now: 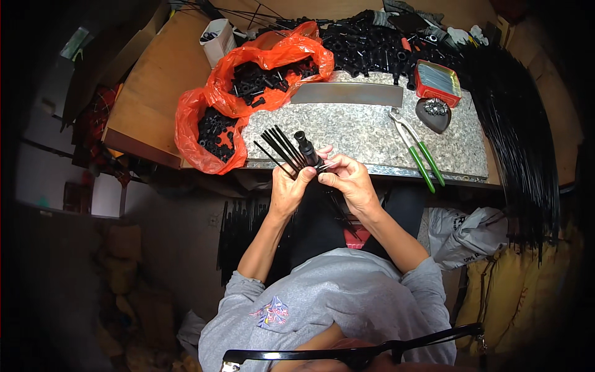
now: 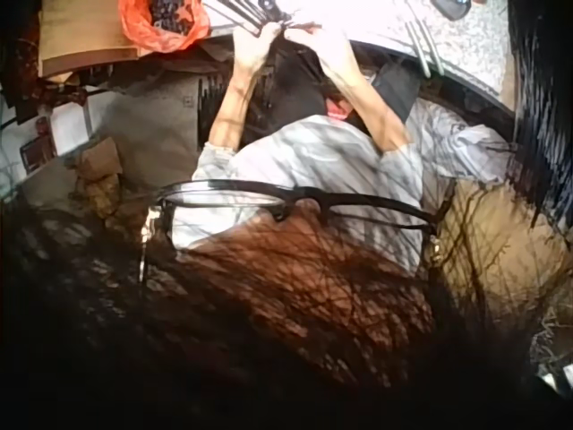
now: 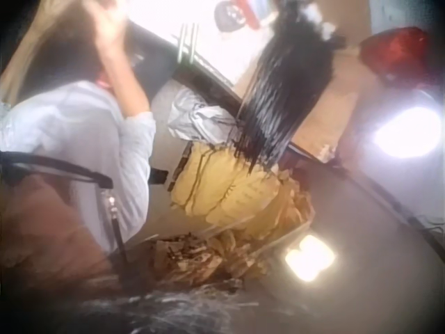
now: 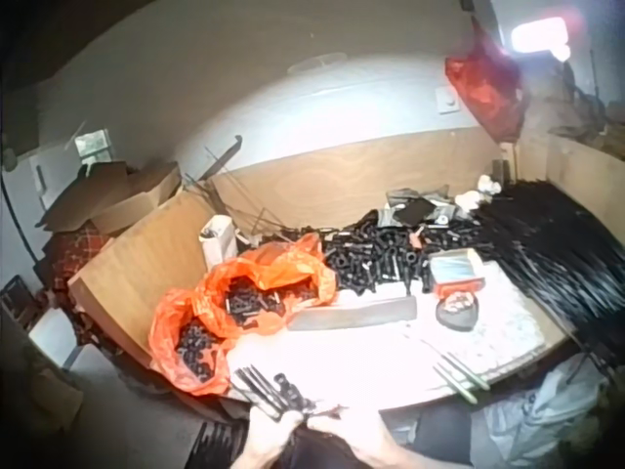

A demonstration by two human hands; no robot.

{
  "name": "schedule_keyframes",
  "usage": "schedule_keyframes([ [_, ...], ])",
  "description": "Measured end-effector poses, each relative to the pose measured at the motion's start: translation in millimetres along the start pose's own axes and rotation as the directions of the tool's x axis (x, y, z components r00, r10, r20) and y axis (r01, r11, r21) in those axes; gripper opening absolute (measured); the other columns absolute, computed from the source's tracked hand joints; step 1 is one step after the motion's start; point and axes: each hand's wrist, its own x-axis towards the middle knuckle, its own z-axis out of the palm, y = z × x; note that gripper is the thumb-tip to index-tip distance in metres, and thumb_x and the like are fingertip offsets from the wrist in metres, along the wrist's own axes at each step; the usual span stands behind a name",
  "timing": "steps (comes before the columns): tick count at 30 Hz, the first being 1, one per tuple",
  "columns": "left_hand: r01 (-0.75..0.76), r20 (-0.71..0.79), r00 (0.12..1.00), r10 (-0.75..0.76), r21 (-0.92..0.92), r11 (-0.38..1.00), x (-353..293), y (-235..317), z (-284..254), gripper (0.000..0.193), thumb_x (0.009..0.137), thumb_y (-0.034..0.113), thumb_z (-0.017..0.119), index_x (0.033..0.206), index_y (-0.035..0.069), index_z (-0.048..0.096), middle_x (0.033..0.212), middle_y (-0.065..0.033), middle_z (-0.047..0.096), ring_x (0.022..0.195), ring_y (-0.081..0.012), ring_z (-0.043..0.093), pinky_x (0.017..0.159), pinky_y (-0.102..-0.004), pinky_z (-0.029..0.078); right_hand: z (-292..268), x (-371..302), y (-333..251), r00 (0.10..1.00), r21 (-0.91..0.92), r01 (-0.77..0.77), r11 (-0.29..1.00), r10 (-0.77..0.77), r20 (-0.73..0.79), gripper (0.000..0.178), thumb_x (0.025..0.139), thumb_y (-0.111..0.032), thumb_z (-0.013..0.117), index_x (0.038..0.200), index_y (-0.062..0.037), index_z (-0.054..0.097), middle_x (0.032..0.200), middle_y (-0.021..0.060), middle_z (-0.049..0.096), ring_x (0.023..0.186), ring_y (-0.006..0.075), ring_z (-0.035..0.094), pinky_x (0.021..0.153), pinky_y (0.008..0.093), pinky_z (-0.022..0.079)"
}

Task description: Assembling mechanical components by inserting flexible black rods into a central plastic connector and using pliers to secure the parts.

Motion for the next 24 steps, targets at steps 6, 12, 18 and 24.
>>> schedule_keyframes([
  [6,0.051,0.172,0.984,-0.037,-0.078,0.996,-0.9,-3.9,-8.1,0.043,0.084,0.035,0.059,0.100,-0.004,0.055,0.099,-0.0154,0.060,0.103,-0.0274,0.056,0.092,-0.0391,0.041,-0.9,-0.2,-2.6,0.998,-0.066,-0.060,0.996,0.060,-0.008,0.019,0.071,-0.001,0.072,0.082,-0.0023,0.057,0.086,0.0028,0.058,0.081,0.0084,0.055,0.073,0.0220,0.046],
  [12,0.061,-0.064,0.995,-0.070,-0.138,0.989,-6.7,-6.6,10.5,0.039,0.087,0.032,0.055,0.104,-0.003,0.058,0.105,-0.0144,0.061,0.097,-0.0197,0.057,0.087,-0.0327,0.043,26.7,-9.9,-4.9,0.938,-0.406,0.207,0.890,-0.298,-0.175,0.018,0.072,-0.002,0.070,0.085,0.0032,0.058,0.087,0.0060,0.056,0.082,0.0132,0.059,0.073,0.0262,0.050],
  [18,0.037,-0.177,0.982,-0.060,-0.132,0.991,-9.1,-4.6,22.9,0.031,0.087,0.023,0.056,0.104,-0.004,0.058,0.100,-0.0141,0.062,0.091,-0.0188,0.059,0.083,-0.0313,0.046,32.3,-18.8,-4.8,0.843,-0.767,0.300,0.567,-0.534,-0.065,0.021,0.069,0.002,0.066,0.089,0.0035,0.059,0.086,0.0140,0.058,0.079,0.0243,0.060,0.067,0.0308,0.049],
  [24,-0.039,-0.300,0.954,0.004,-0.113,0.993,-12.8,-8.6,35.9,0.024,0.088,0.013,0.054,0.105,-0.005,0.057,0.101,-0.0150,0.062,0.094,-0.0204,0.059,0.084,-0.0322,0.047,36.1,-21.2,-4.5,0.720,-0.888,0.374,0.269,-0.687,0.095,0.022,0.070,0.002,0.064,0.091,0.0035,0.060,0.083,0.0131,0.058,0.076,0.0275,0.058,0.067,0.0345,0.046],
])
